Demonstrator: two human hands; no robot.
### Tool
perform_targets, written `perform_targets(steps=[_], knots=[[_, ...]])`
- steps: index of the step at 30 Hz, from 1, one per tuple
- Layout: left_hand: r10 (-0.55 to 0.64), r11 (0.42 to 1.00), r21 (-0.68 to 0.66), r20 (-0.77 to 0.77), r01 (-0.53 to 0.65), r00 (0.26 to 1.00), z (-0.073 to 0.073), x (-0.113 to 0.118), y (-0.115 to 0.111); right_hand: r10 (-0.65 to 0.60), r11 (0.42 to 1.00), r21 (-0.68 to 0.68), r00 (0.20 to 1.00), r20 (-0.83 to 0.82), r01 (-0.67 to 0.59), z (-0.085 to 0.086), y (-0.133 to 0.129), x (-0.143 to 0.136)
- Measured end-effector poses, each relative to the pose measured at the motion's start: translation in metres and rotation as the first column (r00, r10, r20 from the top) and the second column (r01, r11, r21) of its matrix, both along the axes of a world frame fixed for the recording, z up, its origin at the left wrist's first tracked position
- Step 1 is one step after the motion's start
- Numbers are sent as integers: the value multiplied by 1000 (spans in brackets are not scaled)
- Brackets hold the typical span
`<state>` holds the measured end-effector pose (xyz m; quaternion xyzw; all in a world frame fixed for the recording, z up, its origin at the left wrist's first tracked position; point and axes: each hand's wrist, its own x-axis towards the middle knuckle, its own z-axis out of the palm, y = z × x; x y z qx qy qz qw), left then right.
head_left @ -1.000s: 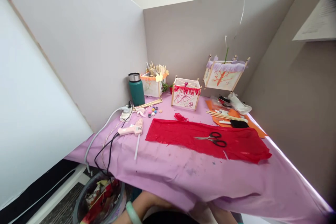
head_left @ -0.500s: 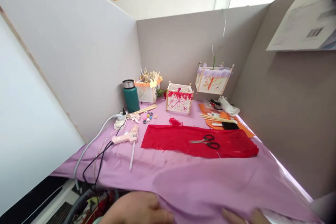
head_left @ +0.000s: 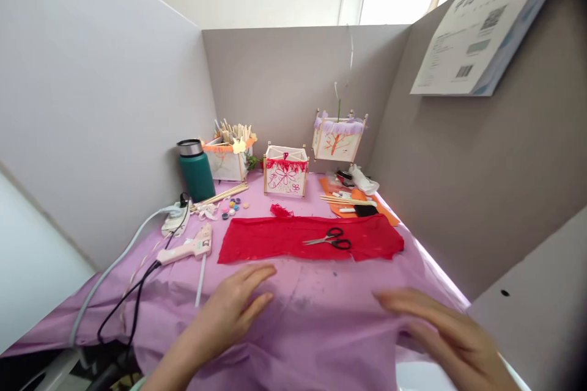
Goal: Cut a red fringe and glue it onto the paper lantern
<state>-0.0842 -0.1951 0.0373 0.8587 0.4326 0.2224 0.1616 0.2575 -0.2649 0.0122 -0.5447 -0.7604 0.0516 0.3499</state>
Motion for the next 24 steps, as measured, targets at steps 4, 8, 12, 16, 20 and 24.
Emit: perform_targets(steps=[4, 8, 12, 16, 20, 24], knots=[[57, 964, 264, -302, 26, 951, -47, -1, 12, -273, 951, 246, 878, 394, 185, -49, 29, 8], [-5, 978, 190, -370, 81, 929, -41, -13, 17, -397, 915, 134, 787, 472, 381, -59, 27, 25], [185, 939, 334, -293, -81, 938, -35, -12, 44, -432, 901, 231, 806, 405, 366, -39, 39, 15], [182, 965, 246, -374, -92, 910, -46, -18, 64, -376, 919, 80, 793, 479, 387, -49, 52, 16], [204, 975, 143, -294, -168, 934, -16, -14, 86, -429, 811, -197, 790, 439, 550, -22, 62, 19], [347, 938, 125, -298, -324, 889, 16, 11, 146, -256, 922, -225, 932, 256, 314, 21, 103, -6]])
